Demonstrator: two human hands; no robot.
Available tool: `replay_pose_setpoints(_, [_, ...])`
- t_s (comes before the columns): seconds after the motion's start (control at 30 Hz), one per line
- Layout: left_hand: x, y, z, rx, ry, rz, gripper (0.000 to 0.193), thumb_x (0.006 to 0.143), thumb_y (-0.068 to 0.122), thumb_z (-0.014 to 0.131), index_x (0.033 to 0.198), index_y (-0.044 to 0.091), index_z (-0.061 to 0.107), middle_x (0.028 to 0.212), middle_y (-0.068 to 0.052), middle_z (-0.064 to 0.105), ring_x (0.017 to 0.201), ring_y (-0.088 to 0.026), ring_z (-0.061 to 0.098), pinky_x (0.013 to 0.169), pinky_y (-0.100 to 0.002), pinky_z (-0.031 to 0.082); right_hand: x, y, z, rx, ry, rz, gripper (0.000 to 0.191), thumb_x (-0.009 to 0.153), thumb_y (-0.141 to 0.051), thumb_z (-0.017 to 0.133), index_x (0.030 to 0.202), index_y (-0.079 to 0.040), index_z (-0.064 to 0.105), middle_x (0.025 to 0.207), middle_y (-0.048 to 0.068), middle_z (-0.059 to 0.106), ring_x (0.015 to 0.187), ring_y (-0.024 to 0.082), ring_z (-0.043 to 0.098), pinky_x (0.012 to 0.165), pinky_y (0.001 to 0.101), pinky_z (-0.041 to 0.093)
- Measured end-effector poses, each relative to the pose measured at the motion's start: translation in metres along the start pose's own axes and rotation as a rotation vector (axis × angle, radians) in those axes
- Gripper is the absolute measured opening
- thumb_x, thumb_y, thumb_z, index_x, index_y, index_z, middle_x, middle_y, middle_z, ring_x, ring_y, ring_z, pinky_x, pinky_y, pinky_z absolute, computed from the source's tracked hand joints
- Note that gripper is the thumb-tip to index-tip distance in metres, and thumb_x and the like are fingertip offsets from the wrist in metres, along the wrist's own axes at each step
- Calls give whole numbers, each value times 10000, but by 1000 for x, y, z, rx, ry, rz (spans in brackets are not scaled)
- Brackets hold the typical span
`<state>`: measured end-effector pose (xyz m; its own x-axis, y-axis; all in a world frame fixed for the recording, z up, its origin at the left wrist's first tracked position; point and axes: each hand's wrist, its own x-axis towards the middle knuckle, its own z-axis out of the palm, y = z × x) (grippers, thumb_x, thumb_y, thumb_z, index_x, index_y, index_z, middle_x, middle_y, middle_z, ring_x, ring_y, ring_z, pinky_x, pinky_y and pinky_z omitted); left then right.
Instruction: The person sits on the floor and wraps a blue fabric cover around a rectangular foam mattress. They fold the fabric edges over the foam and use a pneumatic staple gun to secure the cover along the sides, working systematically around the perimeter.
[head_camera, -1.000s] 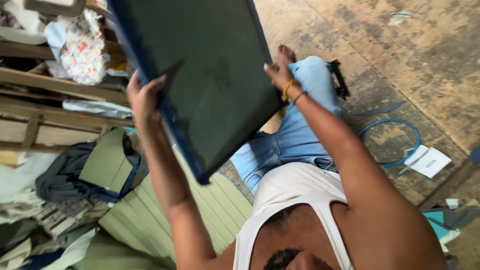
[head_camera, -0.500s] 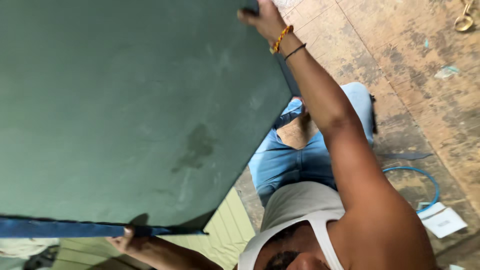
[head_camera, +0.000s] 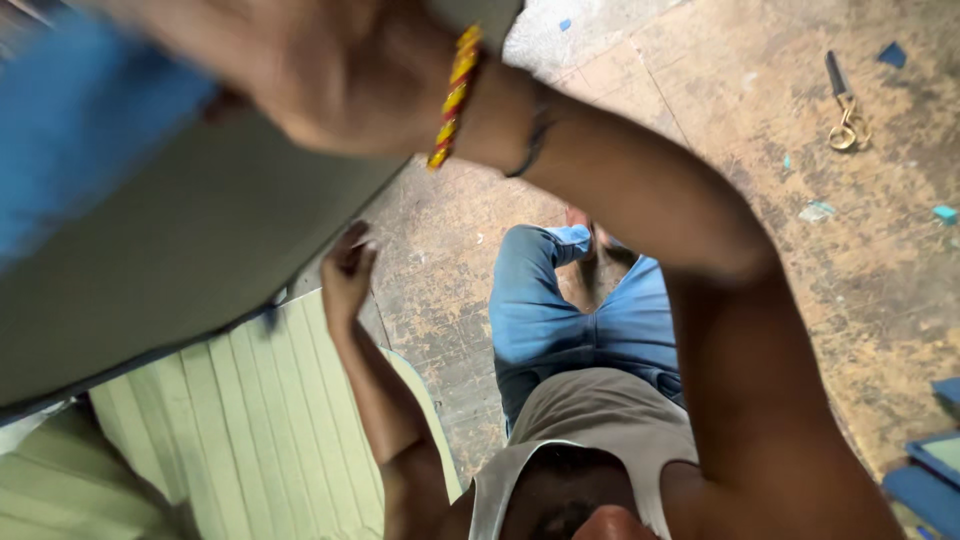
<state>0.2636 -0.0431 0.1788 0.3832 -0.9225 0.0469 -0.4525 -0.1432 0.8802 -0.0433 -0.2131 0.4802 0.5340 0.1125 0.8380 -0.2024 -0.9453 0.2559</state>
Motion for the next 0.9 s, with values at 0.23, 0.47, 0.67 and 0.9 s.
replay_pose_setpoints(0.23, [-61,191,-41,679,464,958,415,857,218,841,1203,73,663,1095,-142,716,979,-399,669,916,-464,488,-57,-38,97,-182,39,12,144,904,-172,644,1015,-81,659,920,34,569,966,232,565,1041,455,421])
replay_pose_setpoints(0.47, [55,109,34,949,-336,404,688,696,420,861,1265,101,642,930,-169,729,865,-404,692,769,-514,519,-225,-43,130,-147,-233,103,79,904,-223,631,971,-193,660,816,-19,541,857,196,576,981,472,407])
replay_pose_setpoints(0.67, [44,0,64,762,-415,186,395,776,374,835,998,93,669,696,-155,677,653,-379,670,597,-459,493,-294,-71,158,-90,-241,237,95,898,-272,606,959,-212,646,800,-19,560,851,203,594,946,499,413])
replay_pose_setpoints(0.9, [-14,-53,51,729,-407,-10,358,797,273,855,1035,50,709,658,-120,667,564,-195,610,576,-353,476,-329,-135,193,61,-227,330,53,897,-248,613,889,-198,630,791,-29,574,855,195,606,992,537,390])
